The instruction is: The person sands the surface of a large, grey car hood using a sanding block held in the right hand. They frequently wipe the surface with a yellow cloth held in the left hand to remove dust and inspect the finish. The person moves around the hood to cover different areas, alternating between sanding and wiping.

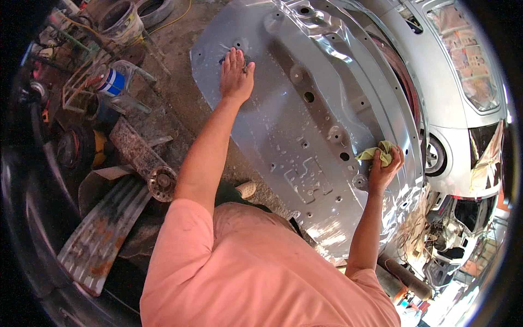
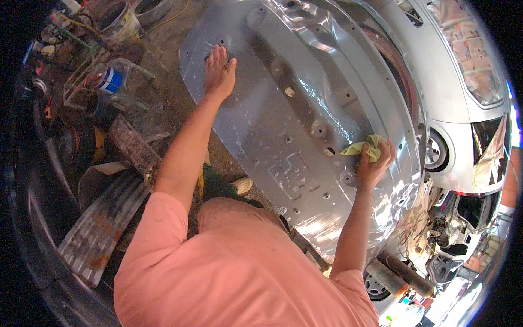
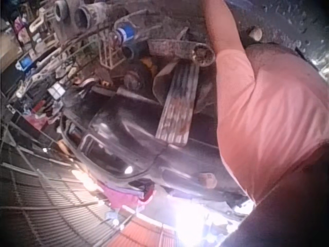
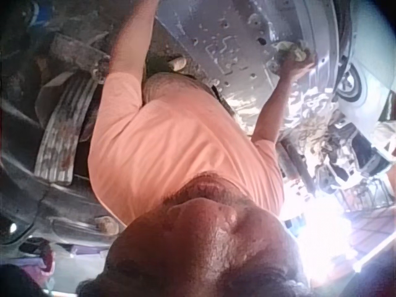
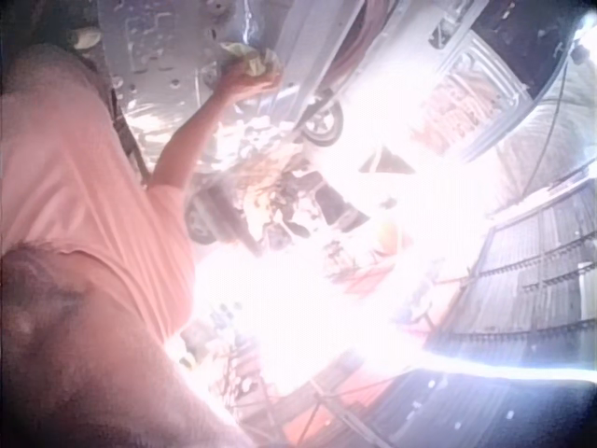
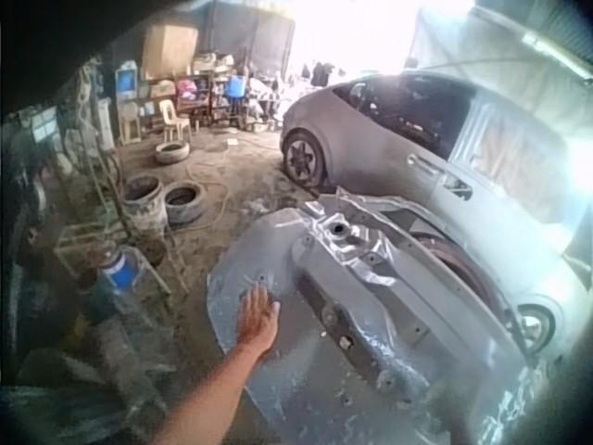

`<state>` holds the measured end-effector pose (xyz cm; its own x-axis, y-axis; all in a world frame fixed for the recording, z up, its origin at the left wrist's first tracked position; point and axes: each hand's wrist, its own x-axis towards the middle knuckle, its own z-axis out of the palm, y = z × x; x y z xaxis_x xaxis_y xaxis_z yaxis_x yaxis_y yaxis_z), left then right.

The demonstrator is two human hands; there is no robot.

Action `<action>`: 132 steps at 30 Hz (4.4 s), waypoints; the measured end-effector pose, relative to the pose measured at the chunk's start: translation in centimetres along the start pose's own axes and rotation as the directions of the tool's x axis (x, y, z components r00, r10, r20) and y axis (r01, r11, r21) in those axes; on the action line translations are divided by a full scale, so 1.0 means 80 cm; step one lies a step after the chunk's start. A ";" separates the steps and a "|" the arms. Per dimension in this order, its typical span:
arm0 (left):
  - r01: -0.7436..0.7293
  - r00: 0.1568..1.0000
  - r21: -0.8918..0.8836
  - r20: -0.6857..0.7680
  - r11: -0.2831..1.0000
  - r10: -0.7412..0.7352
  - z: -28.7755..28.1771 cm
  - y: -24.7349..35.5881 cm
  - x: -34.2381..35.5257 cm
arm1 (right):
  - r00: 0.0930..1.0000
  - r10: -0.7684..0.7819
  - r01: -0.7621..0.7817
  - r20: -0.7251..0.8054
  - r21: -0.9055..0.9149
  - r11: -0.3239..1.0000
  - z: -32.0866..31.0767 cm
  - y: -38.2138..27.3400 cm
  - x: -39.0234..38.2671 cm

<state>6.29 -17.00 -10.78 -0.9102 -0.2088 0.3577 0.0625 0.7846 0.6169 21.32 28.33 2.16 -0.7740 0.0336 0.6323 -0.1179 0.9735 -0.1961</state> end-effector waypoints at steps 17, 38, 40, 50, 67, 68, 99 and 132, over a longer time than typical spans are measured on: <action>0.098 0.994 0.041 0.052 0.994 -0.100 -0.006 -0.005 -0.128 | 1.000 -0.017 0.017 0.020 -0.003 1.000 0.000 0.003 -0.005; 0.159 0.986 0.119 0.041 0.980 -0.165 -0.012 -0.053 -0.078 | 1.000 -0.006 0.006 0.002 -0.017 1.000 -0.001 0.001 -0.009; 0.301 0.950 0.101 0.053 0.948 -0.307 -0.028 -0.080 0.003 | 0.999 -0.039 0.039 0.005 -0.014 0.999 0.005 0.006 0.000; -0.129 0.972 -0.049 0.189 0.990 0.136 0.006 0.102 -0.161 | 1.000 0.019 -0.018 0.008 -0.054 0.998 -0.002 0.003 -0.011; -0.062 0.996 -0.030 0.063 0.998 0.064 0.037 0.120 -0.023 | 0.997 0.082 -0.082 -0.002 0.005 0.997 0.003 -0.023 0.002; -0.014 1.000 -0.002 0.004 1.000 0.014 0.039 0.118 -0.009 | 0.997 0.076 -0.076 -0.001 0.021 0.997 0.001 -0.027 0.008; -0.298 0.913 -0.038 0.281 0.954 0.296 0.037 0.138 0.093 | 0.980 0.193 -0.192 -0.050 0.027 0.981 -0.006 -0.020 0.001; -0.578 0.623 -0.108 0.582 0.809 0.523 0.049 -0.056 0.446 | 0.674 0.604 -0.729 -0.425 -0.254 0.635 0.078 -0.104 0.029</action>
<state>-28.11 -25.67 -3.56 -0.7729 0.6195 0.1375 0.6205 0.6924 0.3682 16.62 18.91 0.61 -0.3283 0.7066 0.6268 0.6478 0.6514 -0.3951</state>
